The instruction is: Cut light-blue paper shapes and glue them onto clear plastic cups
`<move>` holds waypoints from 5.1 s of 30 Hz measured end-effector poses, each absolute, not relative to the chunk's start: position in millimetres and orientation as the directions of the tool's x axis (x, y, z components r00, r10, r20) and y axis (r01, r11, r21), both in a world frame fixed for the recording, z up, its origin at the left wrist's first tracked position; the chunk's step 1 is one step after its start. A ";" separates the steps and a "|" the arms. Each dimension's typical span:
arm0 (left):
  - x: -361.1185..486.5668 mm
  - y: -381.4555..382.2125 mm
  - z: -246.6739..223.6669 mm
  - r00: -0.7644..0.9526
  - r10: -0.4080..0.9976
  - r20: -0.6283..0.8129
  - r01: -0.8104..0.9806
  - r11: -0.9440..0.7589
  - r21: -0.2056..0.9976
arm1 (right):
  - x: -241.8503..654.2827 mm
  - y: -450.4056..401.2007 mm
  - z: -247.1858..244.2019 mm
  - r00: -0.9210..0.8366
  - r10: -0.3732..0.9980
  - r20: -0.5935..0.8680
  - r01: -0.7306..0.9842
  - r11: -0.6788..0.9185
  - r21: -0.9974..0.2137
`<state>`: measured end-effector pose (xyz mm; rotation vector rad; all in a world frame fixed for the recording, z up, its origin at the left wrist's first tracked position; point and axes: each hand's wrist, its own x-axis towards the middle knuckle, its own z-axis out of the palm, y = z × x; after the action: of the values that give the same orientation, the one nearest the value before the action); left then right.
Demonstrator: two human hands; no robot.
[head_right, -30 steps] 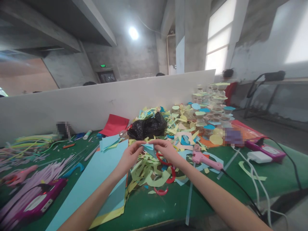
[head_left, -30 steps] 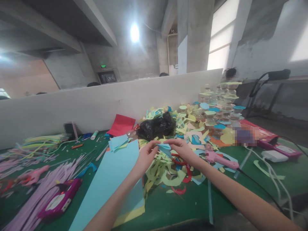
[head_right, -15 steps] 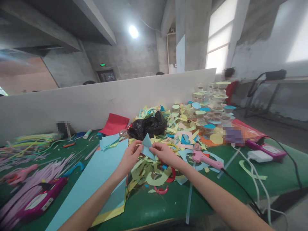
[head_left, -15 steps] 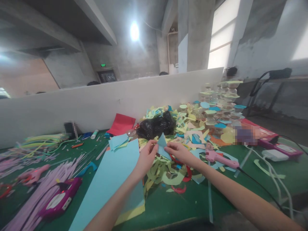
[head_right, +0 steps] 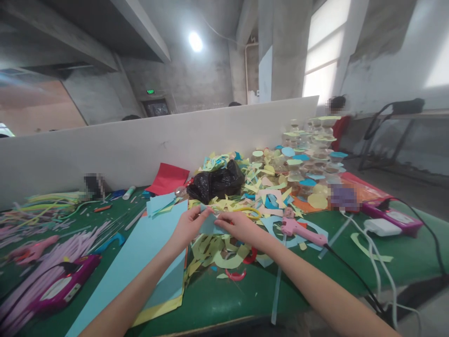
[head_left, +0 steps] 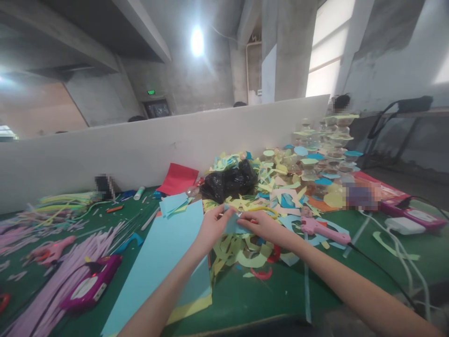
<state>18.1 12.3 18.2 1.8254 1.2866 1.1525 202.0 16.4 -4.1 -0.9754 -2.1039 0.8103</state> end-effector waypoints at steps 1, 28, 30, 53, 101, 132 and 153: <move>17.6 13.4 18.2 0.123 0.943 0.308 0.393 -0.331 0.858 | 202.1 17.0 -4.3 -0.490 0.814 0.310 0.401 0.527 -0.749; 8.4 22.6 19.8 0.089 0.939 0.332 0.273 -0.344 0.898 | 201.7 13.9 -3.0 -0.490 0.835 0.251 0.341 0.448 -0.827; 10.1 24.0 16.0 0.105 0.949 0.296 0.210 -0.312 0.927 | 200.9 15.3 -2.8 -0.455 0.853 0.256 0.332 0.429 -0.840; 18.0 17.1 8.4 0.309 0.938 0.156 0.319 -0.256 0.912 | 202.5 20.0 -6.6 -0.404 0.763 0.504 0.335 0.636 -0.695; 25.6 6.9 1.9 0.130 0.963 0.237 0.550 -0.269 0.791 | 191.2 19.9 -17.2 -0.282 0.926 0.252 0.207 0.315 -0.926; 26.3 0.8 4.4 0.254 0.924 0.287 0.732 -0.378 0.567 | 187.5 27.0 -28.0 -0.282 0.918 0.281 0.068 0.311 -0.948; 25.1 2.8 3.2 0.393 0.897 0.202 0.637 -0.425 0.643 | 193.8 29.4 -17.5 -0.305 0.887 0.345 0.027 0.370 -0.928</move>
<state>25.1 2.8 3.2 2.1878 1.3130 0.7407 193.8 29.4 -17.5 -0.8280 -1.6413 1.0887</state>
